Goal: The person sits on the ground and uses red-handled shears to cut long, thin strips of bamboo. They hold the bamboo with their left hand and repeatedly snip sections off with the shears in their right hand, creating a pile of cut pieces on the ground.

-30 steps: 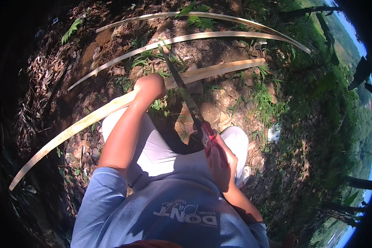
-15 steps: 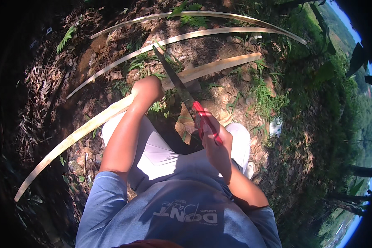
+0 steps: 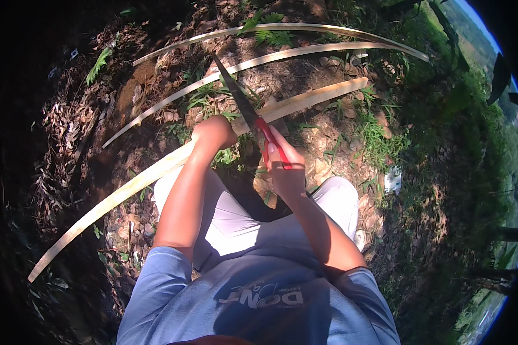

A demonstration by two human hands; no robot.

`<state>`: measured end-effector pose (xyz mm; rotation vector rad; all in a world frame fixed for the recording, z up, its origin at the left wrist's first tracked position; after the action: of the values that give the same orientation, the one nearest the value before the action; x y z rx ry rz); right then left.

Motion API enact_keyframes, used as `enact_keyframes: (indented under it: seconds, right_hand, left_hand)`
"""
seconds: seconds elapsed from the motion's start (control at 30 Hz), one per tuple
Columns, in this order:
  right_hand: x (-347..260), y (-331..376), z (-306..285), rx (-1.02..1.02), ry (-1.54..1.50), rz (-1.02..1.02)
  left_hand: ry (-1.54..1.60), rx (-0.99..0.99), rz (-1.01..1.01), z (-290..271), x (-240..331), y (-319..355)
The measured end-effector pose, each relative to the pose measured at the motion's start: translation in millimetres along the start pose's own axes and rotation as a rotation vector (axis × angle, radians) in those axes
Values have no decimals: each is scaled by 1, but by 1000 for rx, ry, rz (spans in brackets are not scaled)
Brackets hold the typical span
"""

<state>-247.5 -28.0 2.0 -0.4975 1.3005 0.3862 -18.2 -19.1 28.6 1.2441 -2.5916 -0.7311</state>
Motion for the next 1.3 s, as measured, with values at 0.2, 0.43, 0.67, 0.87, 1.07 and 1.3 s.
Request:
enact_keyframes:
  seconds: [0.2, 0.43, 0.67, 0.87, 1.07, 1.3]
  right_hand:
    - [-56, 136, -60, 41, 289, 1]
    - [-81, 173, -81, 48, 369, 9]
    - [-43, 86, -35, 14, 204, 90]
    - [-5, -32, 16, -2, 175, -103]
    - [10, -57, 27, -14, 173, -139]
    - [-37, 95, -44, 15, 187, 64]
  left_hand:
    - [50, -25, 72, -6, 0, 7]
    - [94, -10, 86, -1, -8, -9]
    - [129, -145, 46, 3, -10, -25]
    - [134, -161, 75, 4, -6, -23]
    - [373, -198, 160, 19, -20, -56]
    - [473, -330, 176, 23, -22, -55]
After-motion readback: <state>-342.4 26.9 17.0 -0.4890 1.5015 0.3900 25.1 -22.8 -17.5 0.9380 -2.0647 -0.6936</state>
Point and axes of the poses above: each hand's wrist, its own y-axis away from the middle knuckle, its own z-axis out of the palm, x = y × z, the point moved 3 cm from there along -y, towards the middle knuckle, and after that the axes turned 7 degrees about -z, right-handed, at the moved point
